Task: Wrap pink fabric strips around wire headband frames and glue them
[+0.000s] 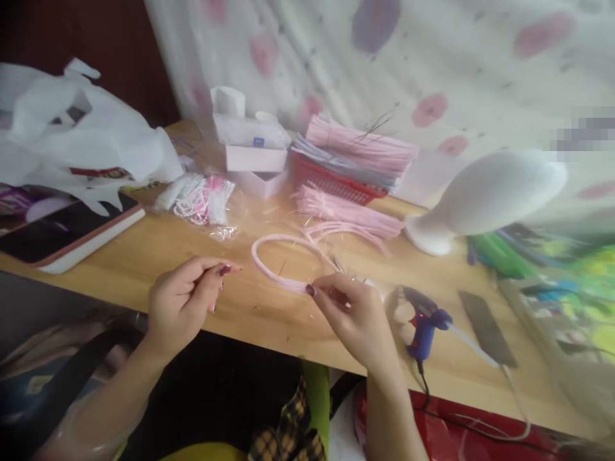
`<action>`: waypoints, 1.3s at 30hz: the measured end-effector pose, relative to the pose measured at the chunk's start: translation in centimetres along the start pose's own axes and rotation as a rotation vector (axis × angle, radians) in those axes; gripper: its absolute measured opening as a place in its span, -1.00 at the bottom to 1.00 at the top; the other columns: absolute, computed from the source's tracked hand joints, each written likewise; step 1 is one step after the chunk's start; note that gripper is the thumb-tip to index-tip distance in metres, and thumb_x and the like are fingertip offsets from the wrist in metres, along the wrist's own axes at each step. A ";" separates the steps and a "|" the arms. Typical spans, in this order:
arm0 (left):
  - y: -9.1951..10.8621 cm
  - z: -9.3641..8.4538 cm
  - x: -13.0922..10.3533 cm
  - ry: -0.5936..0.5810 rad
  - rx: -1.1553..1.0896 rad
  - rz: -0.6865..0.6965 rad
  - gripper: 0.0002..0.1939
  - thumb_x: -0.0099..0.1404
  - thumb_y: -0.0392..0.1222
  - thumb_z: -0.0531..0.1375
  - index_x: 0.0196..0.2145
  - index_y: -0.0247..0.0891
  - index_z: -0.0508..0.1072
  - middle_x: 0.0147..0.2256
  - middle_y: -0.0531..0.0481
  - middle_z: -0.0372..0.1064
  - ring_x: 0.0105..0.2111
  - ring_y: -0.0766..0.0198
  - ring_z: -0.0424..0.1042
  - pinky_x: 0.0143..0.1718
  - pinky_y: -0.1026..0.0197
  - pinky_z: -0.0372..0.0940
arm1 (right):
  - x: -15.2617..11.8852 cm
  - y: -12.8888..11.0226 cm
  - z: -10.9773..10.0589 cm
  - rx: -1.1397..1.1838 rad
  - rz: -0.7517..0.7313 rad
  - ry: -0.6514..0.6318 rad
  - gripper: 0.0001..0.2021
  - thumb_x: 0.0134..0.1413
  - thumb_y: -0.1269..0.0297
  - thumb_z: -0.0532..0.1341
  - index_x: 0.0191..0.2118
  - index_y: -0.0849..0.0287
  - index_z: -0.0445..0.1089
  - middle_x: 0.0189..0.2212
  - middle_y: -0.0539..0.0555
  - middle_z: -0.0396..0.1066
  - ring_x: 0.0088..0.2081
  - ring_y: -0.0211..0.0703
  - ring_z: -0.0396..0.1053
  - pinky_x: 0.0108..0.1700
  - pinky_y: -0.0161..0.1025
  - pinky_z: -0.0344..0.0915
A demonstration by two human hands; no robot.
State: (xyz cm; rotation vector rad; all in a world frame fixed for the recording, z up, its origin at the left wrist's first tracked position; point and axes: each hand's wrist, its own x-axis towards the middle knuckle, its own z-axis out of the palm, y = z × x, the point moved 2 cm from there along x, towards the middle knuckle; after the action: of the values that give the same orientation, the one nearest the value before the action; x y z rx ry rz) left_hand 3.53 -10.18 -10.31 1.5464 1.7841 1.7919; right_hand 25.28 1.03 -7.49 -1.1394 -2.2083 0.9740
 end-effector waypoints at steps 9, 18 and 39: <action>0.3 -0.4 1.7 -0.041 -0.042 0.110 -0.76 0.44 -0.33 0.08 -0.42 -0.18 0.28 -0.61 0.22 0.12 -0.66 0.47 0.13 -0.63 0.38 0.06 | 2.6 -2.0 -3.3 0.139 0.063 -0.162 -0.67 0.07 -0.02 0.34 -0.42 0.19 0.53 -0.58 -0.03 0.29 -0.55 -0.33 0.11 -0.57 -0.34 0.00; 1.3 0.7 4.2 -0.086 0.075 0.439 -0.76 0.31 -0.23 0.35 -0.08 -0.20 0.46 -0.14 -0.05 0.53 -0.06 0.18 0.45 0.06 0.08 0.26 | 3.5 -2.0 -3.8 0.121 0.108 -0.191 -0.65 0.10 -0.08 0.32 -0.40 0.14 0.53 -0.63 -0.07 0.24 -0.60 -0.34 0.10 -0.62 -0.34 -0.02; 0.5 3.5 6.3 -0.194 0.094 0.418 -0.86 0.30 -0.32 0.35 -0.27 -0.14 0.47 -0.40 0.17 0.56 -0.40 0.30 0.50 0.05 0.02 0.19 | -1.6 -2.1 -3.8 -0.127 -0.318 0.814 -0.95 0.18 0.37 0.33 -0.26 0.07 0.46 -0.36 0.00 0.43 -0.29 -0.14 0.39 -0.24 -0.18 0.27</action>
State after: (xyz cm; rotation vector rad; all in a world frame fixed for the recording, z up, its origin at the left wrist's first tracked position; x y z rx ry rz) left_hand 3.52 -3.55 -7.55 2.1791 1.5598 1.6589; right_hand 27.65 0.31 -3.61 -0.9572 -1.7001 0.1693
